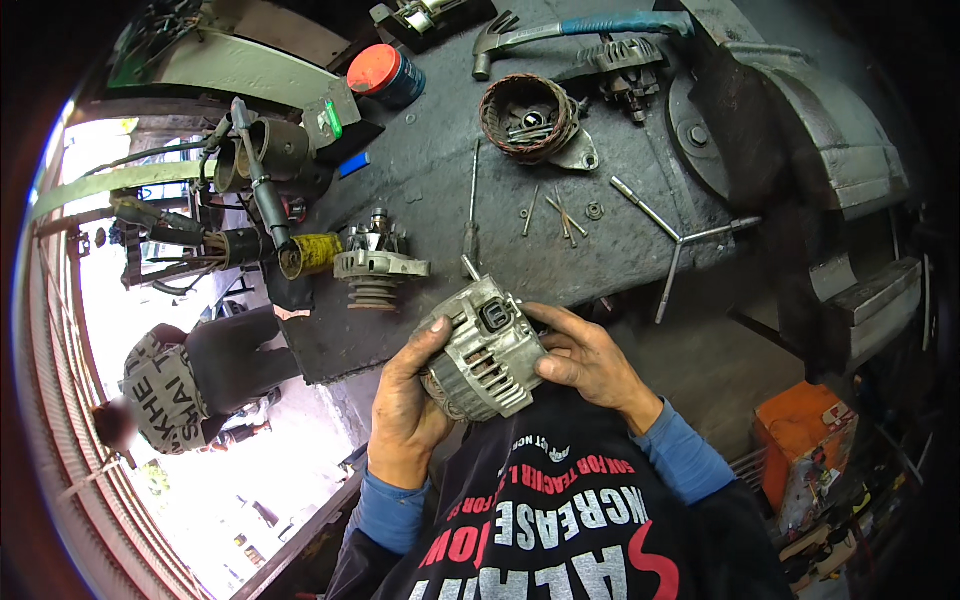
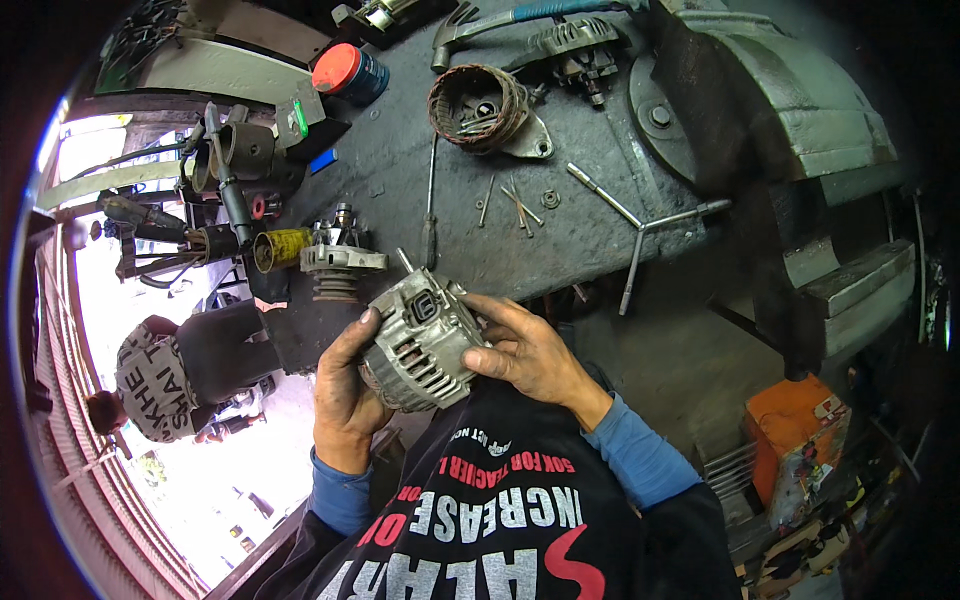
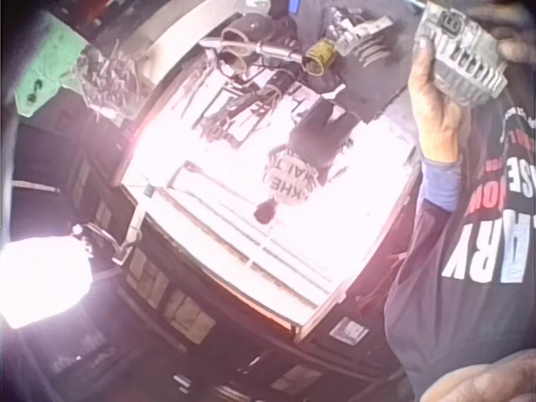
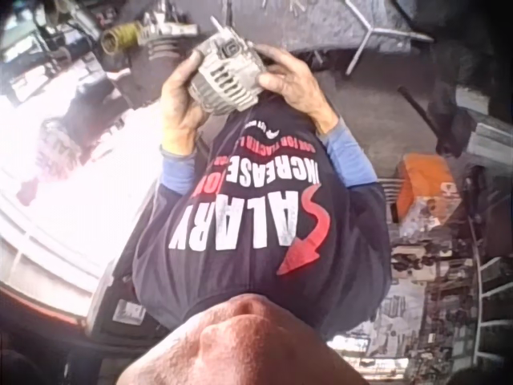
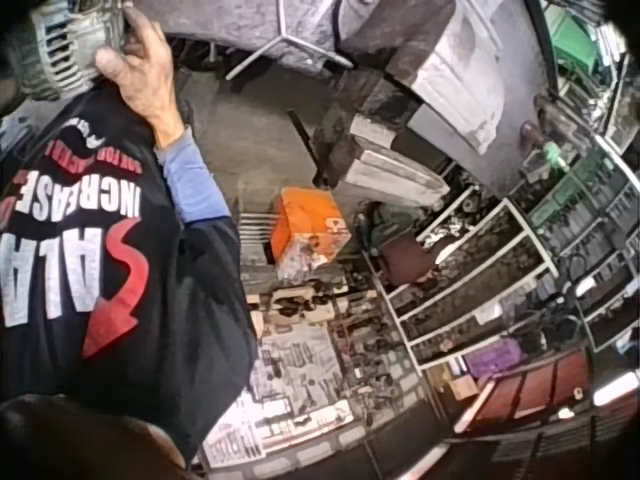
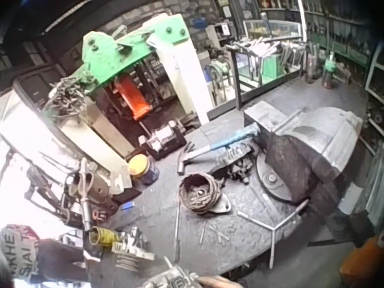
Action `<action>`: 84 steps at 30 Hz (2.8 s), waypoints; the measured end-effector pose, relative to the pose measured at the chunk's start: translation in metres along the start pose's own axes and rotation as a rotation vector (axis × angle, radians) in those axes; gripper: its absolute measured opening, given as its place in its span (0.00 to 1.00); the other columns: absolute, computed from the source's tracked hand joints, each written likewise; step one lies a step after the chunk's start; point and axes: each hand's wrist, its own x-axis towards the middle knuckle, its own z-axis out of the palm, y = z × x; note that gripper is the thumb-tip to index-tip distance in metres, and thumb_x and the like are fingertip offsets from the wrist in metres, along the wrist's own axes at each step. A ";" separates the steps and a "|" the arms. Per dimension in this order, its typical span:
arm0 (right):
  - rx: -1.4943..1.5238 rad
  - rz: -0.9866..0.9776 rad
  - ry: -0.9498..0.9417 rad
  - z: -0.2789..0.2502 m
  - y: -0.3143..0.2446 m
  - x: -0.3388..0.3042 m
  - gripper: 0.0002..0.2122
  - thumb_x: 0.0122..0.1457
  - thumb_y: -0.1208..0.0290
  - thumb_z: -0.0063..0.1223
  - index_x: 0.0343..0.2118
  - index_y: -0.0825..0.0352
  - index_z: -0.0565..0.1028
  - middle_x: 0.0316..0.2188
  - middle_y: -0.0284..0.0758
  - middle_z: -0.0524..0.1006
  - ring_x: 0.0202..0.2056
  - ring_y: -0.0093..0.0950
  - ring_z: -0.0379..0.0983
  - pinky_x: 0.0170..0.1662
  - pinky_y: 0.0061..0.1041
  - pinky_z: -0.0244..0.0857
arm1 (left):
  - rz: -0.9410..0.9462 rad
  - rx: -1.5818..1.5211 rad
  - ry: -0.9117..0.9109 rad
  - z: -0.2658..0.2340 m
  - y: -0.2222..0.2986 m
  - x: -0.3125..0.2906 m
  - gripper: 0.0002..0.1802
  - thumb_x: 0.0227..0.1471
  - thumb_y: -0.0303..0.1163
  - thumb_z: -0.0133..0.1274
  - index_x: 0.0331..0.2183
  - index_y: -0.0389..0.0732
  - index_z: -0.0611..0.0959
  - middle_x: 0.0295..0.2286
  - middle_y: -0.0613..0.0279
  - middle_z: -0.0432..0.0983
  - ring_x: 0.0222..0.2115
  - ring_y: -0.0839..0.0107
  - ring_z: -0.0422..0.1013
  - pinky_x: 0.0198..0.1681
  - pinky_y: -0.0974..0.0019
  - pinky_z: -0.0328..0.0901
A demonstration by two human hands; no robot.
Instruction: The person disassembles an alternator on a workbench using a T-handle wrench and screwdriver. They remove bolts, separate the housing halves, and inspect the internal components. The person then reassembles the alternator by aligning the halves and tightening the bolts.
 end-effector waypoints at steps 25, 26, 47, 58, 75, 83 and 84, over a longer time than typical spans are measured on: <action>-0.572 0.069 0.462 -0.047 0.002 -0.001 0.13 0.64 0.70 0.65 0.49 0.70 0.81 0.33 0.32 0.82 0.32 0.18 0.75 0.37 0.20 0.72 | 0.213 -0.207 -0.265 -0.108 -0.051 0.100 0.47 0.58 0.61 0.59 0.63 0.32 0.73 0.59 0.44 0.74 0.59 0.44 0.71 0.65 0.37 0.64; -0.555 0.060 0.435 -0.045 0.008 0.000 0.14 0.64 0.70 0.65 0.49 0.71 0.81 0.33 0.33 0.82 0.31 0.18 0.75 0.36 0.21 0.72 | 0.215 -0.204 -0.271 -0.109 -0.052 0.102 0.47 0.58 0.60 0.59 0.63 0.32 0.73 0.59 0.44 0.74 0.59 0.44 0.71 0.65 0.37 0.64; -0.698 0.105 0.402 -0.034 0.003 -0.001 0.15 0.64 0.68 0.63 0.50 0.71 0.81 0.33 0.37 0.84 0.32 0.22 0.78 0.38 0.25 0.74 | 0.235 -0.215 -0.217 -0.123 -0.051 0.107 0.44 0.54 0.54 0.64 0.62 0.33 0.74 0.56 0.45 0.76 0.56 0.45 0.73 0.63 0.38 0.66; -0.728 0.096 0.481 -0.058 0.003 -0.011 0.15 0.65 0.68 0.63 0.49 0.72 0.81 0.34 0.37 0.84 0.34 0.24 0.80 0.40 0.26 0.74 | 0.386 0.901 -0.132 -0.059 -0.013 0.075 0.30 0.45 0.39 0.73 0.48 0.33 0.86 0.41 0.61 0.87 0.40 0.70 0.81 0.50 0.61 0.74; -0.771 0.138 0.474 -0.058 0.012 -0.007 0.10 0.65 0.72 0.62 0.46 0.70 0.82 0.34 0.33 0.84 0.34 0.19 0.78 0.40 0.22 0.72 | 0.815 1.948 0.071 -0.051 -0.062 0.086 0.24 0.45 0.39 0.70 0.41 0.34 0.81 0.38 0.48 0.79 0.41 0.48 0.77 0.45 0.50 0.72; -1.183 0.023 0.306 -0.034 0.028 0.022 0.16 0.60 0.68 0.64 0.50 0.68 0.81 0.37 0.44 0.83 0.34 0.37 0.81 0.40 0.35 0.74 | 1.211 1.525 0.183 -0.064 -0.026 0.049 0.36 0.40 0.38 0.76 0.50 0.38 0.78 0.48 0.49 0.74 0.52 0.50 0.71 0.57 0.50 0.66; -1.196 0.022 0.283 -0.031 0.030 0.028 0.16 0.60 0.68 0.64 0.50 0.67 0.81 0.37 0.45 0.83 0.35 0.39 0.81 0.41 0.36 0.74 | 1.231 1.435 0.251 -0.071 -0.021 0.043 0.37 0.40 0.38 0.76 0.50 0.38 0.78 0.49 0.49 0.73 0.52 0.51 0.71 0.58 0.51 0.66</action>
